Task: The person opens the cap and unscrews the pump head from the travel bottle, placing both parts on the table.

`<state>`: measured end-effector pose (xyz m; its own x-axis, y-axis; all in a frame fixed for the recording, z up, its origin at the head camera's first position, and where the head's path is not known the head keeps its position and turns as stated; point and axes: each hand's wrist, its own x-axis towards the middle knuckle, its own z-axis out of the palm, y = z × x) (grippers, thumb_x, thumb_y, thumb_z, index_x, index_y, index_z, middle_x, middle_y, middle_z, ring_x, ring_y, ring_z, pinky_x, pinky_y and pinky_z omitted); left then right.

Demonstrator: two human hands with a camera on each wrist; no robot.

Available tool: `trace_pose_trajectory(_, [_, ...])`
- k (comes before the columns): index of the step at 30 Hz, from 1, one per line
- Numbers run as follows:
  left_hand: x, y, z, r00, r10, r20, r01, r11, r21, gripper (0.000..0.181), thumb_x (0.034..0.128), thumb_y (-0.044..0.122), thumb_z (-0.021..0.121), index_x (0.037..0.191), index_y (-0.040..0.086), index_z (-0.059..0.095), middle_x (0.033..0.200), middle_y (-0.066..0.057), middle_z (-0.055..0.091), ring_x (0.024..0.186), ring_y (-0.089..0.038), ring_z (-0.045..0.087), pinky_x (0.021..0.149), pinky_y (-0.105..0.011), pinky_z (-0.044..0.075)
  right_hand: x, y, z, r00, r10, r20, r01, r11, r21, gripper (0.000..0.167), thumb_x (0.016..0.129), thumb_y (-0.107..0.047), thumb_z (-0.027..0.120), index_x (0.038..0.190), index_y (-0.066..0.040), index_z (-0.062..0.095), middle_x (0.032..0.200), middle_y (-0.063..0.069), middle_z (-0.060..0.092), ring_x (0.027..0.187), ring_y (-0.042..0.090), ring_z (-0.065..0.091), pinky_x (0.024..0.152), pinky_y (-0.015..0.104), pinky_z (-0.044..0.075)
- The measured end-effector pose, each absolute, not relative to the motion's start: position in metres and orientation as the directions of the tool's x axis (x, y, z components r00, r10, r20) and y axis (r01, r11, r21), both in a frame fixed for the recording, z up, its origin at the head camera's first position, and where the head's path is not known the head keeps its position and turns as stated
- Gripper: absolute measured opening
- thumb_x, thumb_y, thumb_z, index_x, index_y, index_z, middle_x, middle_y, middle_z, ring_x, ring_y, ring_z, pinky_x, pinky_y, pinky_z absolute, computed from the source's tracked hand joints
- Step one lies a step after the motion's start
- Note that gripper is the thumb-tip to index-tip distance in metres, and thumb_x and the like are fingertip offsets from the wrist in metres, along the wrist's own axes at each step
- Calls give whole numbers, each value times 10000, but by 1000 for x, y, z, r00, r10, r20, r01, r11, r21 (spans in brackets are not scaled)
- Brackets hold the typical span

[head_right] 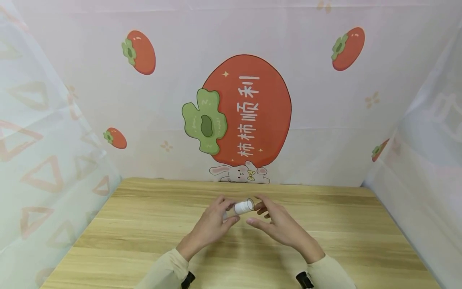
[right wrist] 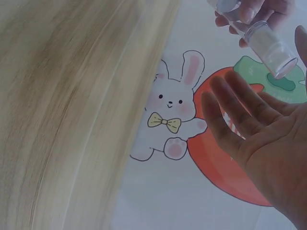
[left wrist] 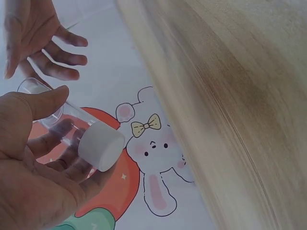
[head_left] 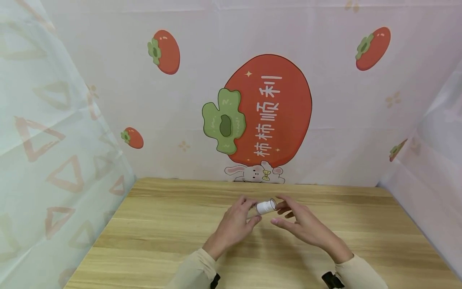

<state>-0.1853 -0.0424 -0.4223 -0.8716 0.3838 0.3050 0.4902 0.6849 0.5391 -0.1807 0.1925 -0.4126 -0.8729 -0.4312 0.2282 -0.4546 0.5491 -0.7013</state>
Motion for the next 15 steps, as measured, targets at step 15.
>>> trace_pose_trajectory(15, [-182,-45,-423,-830,422,364,548,734,400,373,920,261,777,1242,113,662,1149,-17,601,937,-144,591,800,-347,516,-185,182,-412,-846,-470,252,-482,472,-738,459,987,-355,679,1354,-105,561,1062,-51,680,958,148,665,805,322,566])
